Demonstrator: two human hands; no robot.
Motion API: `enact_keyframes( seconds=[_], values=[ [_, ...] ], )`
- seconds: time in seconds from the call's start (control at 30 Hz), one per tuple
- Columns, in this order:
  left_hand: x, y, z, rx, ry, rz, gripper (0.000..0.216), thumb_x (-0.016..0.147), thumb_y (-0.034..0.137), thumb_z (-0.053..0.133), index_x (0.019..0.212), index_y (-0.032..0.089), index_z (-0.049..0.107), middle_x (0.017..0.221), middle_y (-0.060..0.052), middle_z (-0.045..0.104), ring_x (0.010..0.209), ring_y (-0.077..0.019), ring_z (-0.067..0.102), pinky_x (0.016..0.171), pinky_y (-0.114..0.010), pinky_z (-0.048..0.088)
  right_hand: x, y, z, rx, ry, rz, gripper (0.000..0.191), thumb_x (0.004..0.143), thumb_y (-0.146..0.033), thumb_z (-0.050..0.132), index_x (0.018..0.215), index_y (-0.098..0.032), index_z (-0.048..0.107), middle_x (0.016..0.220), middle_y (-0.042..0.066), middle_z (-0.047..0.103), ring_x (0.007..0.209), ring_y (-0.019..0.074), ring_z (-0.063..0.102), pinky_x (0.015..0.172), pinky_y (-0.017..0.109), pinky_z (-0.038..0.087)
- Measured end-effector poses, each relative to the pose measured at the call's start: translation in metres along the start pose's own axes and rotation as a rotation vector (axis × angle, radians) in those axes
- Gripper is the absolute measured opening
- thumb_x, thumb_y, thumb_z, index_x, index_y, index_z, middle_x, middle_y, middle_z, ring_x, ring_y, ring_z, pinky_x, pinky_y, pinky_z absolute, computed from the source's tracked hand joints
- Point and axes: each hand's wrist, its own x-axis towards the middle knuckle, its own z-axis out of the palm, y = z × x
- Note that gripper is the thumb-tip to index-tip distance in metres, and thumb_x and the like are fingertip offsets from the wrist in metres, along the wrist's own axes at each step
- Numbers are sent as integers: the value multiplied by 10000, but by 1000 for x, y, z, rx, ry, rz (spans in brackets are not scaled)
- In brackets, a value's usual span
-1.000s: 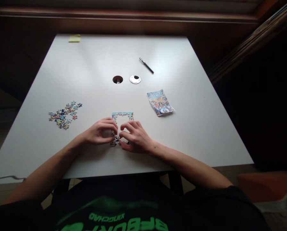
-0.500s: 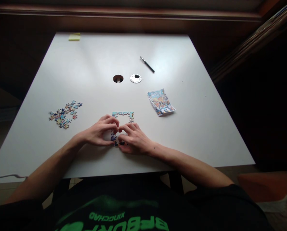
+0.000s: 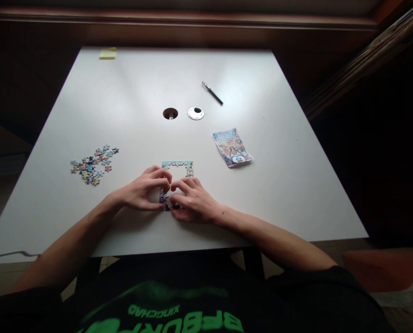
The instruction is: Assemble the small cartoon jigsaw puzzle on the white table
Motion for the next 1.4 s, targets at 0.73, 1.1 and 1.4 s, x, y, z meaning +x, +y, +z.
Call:
enact_keyframes(
  seconds=[0.73, 1.1, 1.4],
  values=[
    [-1, -1, 2, 31, -2, 5, 314, 735, 381, 735, 1000, 240, 644, 1199, -59, 548, 1136, -269, 432, 1034, -434, 388, -3, 4, -10, 24, -61, 12, 106, 821, -252, 654, 906, -211, 605, 1166, 90, 583, 1139, 292, 469, 951, 467, 379],
    [-1, 0, 1, 32, -5, -7, 319, 735, 381, 734, 1007, 242, 643, 1199, -55, 553, 1141, -267, 429, 1039, -430, 383, -3, 4, -10, 31, -72, 3, 110, 820, -250, 649, 917, -214, 610, 1177, 88, 581, 1147, 291, 461, 961, 469, 372],
    [0, 1, 0, 24, -6, 0, 294, 751, 407, 727, 985, 246, 651, 1189, -55, 549, 1131, -265, 431, 1043, -427, 380, -4, 6, -11, 76, -46, -55, 178, 817, -254, 674, 993, -245, 652, 1172, 73, 588, 1150, 281, 466, 982, 472, 386]
  ],
)
